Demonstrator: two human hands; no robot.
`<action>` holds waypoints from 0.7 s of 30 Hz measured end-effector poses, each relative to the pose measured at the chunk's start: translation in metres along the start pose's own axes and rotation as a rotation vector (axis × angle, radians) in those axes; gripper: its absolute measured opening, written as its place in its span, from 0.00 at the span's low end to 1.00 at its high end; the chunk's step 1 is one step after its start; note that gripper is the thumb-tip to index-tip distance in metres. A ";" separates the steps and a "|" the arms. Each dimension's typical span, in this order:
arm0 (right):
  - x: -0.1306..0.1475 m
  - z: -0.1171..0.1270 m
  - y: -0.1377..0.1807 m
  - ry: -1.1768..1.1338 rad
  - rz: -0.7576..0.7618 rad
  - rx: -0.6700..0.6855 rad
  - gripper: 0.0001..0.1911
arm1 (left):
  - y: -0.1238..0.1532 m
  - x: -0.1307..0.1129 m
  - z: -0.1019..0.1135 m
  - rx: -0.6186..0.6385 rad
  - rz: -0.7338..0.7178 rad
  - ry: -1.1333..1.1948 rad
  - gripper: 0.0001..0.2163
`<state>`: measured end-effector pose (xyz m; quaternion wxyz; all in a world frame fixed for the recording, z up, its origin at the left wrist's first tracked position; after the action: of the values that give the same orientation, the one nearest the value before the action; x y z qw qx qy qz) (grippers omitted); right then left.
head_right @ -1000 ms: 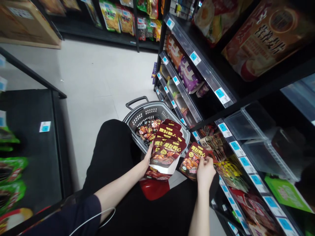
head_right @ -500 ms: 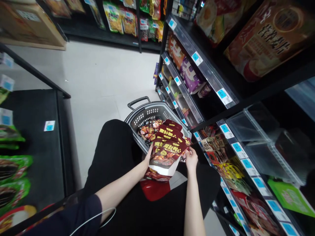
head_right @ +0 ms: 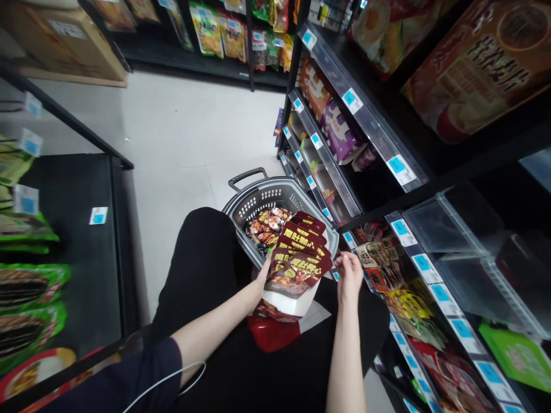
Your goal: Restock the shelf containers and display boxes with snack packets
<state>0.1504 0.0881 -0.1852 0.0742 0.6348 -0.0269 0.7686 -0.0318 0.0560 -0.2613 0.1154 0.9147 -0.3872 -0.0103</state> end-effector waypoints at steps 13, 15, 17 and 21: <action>0.091 -0.024 0.058 0.721 0.235 0.151 0.11 | 0.001 0.005 -0.008 0.022 0.050 -0.001 0.35; 0.086 -0.025 0.059 0.642 0.204 0.256 0.08 | 0.000 0.004 -0.008 0.058 0.047 -0.003 0.34; 0.078 -0.029 0.064 0.573 0.148 0.433 0.07 | -0.001 0.003 -0.005 0.073 0.036 -0.013 0.33; 0.074 -0.030 0.074 0.420 0.099 0.477 0.04 | -0.005 0.003 0.004 0.124 0.018 -0.010 0.33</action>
<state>0.0962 0.0248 -0.1143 -0.1105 0.4596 0.1391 0.8702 -0.0265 0.0562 -0.2659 0.0567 0.9165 -0.3958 0.0100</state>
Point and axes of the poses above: each hand's wrist, its own y-axis away from the middle knuckle, its own z-axis out of the back of the hand, x = y × z, the point moved 5 cm from there along -y, towards the middle knuckle, and after that the axes turned 15 degrees about x, right-handed, at the moved point
